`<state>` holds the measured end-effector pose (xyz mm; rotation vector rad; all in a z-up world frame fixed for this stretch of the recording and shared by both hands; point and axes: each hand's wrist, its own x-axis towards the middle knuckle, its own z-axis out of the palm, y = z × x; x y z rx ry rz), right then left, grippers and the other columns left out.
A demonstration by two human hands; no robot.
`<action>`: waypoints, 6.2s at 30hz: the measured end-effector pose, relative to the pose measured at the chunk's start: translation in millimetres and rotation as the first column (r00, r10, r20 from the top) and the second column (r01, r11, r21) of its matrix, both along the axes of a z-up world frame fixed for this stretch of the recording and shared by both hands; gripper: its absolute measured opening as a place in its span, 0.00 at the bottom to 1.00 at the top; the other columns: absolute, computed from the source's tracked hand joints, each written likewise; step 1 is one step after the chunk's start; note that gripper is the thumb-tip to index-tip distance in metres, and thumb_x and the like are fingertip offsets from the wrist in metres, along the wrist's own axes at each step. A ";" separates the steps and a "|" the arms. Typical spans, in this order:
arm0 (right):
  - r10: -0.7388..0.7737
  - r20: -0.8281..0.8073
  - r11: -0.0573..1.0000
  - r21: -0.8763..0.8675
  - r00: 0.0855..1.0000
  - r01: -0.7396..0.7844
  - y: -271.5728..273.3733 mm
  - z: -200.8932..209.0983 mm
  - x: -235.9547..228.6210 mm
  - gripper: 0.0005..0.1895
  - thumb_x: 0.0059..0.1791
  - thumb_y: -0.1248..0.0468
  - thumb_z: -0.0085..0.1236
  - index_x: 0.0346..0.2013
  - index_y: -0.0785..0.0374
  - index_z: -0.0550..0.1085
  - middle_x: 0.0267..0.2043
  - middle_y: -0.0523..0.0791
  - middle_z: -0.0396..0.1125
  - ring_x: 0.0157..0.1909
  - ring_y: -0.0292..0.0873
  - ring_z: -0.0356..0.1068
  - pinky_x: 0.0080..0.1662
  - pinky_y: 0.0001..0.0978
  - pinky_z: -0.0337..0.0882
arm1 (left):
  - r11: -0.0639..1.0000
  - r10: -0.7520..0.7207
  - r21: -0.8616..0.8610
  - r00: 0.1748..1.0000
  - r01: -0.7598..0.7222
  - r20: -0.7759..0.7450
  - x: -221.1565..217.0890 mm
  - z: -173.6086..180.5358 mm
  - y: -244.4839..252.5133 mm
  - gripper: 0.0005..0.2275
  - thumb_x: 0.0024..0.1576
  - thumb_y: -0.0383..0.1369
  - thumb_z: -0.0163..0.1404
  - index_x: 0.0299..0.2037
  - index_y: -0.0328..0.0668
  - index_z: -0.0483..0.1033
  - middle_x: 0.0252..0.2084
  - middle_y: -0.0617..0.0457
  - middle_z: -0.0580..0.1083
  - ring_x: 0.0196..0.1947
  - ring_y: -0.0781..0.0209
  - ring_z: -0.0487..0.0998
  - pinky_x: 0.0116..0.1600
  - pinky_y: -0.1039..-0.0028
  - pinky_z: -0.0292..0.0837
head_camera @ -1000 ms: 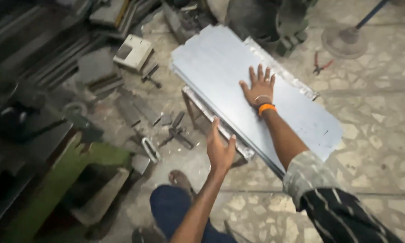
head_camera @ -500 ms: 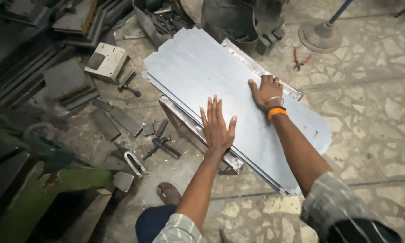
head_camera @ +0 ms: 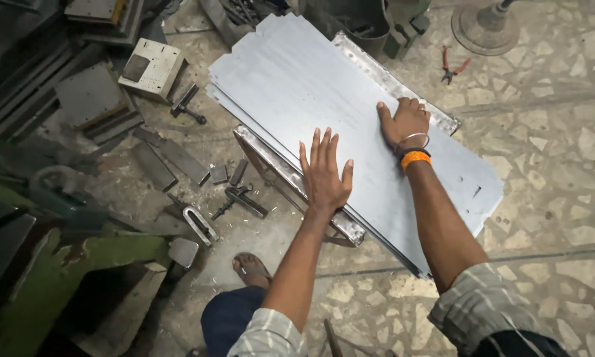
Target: Operating a manual press machine to stamp or punch holes into metal sheets.
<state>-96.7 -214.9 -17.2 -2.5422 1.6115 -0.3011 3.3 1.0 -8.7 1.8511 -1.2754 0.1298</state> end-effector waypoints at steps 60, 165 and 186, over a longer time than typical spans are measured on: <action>-0.080 0.947 -0.173 0.294 0.311 -0.940 901.9 51.7 168.9 0.04 0.46 0.72 0.62 0.33 0.61 0.79 0.39 0.46 0.75 0.46 0.41 0.72 0.56 0.36 0.70 | 0.221 0.974 0.144 0.209 -0.965 -0.091 14.3 165.8 860.8 0.10 0.60 0.30 0.51 0.51 0.50 0.78 0.48 0.50 0.79 0.53 0.47 0.78 0.57 0.56 0.72; -0.025 0.850 -0.132 0.520 0.527 -0.844 583.4 195.0 35.4 0.16 0.45 0.68 0.68 0.17 0.67 0.70 0.17 0.47 0.66 0.16 0.40 0.64 0.23 0.27 0.63 | 0.407 -0.136 -0.469 0.455 -0.784 -0.880 -97.3 96.6 686.0 0.26 0.40 0.21 0.57 0.54 0.30 0.75 0.30 0.46 0.77 0.25 0.53 0.82 0.32 0.68 0.79; -0.025 0.771 -0.115 0.630 0.636 -0.768 564.3 147.7 49.7 0.16 0.48 0.65 0.64 0.45 0.74 0.75 0.24 0.52 0.72 0.21 0.43 0.73 0.28 0.32 0.74 | 0.351 -0.153 -0.358 0.325 -0.865 -0.933 -88.1 68.6 675.5 0.29 0.41 0.20 0.57 0.59 0.32 0.74 0.34 0.44 0.78 0.29 0.53 0.84 0.36 0.66 0.81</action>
